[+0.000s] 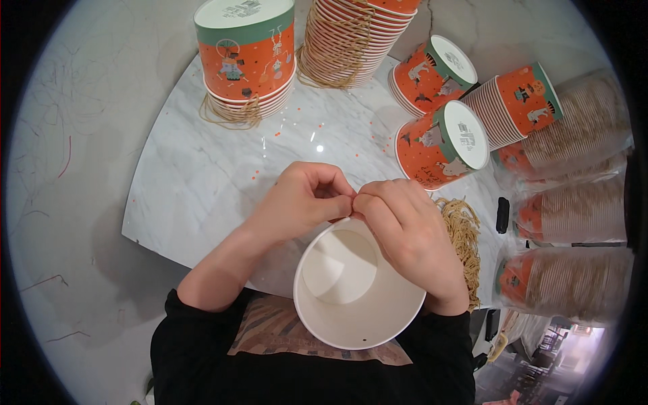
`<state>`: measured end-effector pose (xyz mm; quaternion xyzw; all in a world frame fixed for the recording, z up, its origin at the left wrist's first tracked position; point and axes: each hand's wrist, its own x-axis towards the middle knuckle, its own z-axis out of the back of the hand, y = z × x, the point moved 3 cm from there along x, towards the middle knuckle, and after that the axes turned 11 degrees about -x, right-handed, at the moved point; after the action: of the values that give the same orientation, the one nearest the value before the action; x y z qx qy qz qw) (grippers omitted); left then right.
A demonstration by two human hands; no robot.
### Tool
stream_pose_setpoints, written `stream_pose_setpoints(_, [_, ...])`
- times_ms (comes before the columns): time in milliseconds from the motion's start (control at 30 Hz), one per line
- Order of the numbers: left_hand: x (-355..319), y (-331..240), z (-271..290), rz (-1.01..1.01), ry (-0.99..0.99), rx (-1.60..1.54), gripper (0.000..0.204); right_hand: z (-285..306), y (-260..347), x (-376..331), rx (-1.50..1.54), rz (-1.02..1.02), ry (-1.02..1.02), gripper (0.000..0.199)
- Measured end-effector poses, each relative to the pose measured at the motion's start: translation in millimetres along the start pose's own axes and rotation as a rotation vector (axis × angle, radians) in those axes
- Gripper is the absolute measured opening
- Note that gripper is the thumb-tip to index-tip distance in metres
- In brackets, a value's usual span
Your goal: Attaching string handles to festive paper cups at a production workbench.
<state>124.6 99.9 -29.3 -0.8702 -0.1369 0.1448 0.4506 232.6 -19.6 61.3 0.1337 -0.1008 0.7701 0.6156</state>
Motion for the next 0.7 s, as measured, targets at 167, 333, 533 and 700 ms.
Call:
stream_pose_setpoints(167, [2,6,-6,-0.119,-0.034,-0.071,0.005,-5,-7,-2,0.028,-0.055,-0.042,0.024])
stream_pose_setpoints(333, [2,0,-10,-0.239,-0.096,-0.025,0.010,-7,-17,-2,0.358,-0.252,-0.050,0.016])
stream_pose_setpoints(533, [0,-1,-12,-0.317,-0.106,-0.013,0.010,-8,-26,-2,0.467,-0.328,-0.044,0.010])
stream_pose_setpoints(700, [-1,-3,-11,-0.288,-0.098,-0.063,0.010,-14,-31,-1,0.552,-0.342,-0.059,0.010])
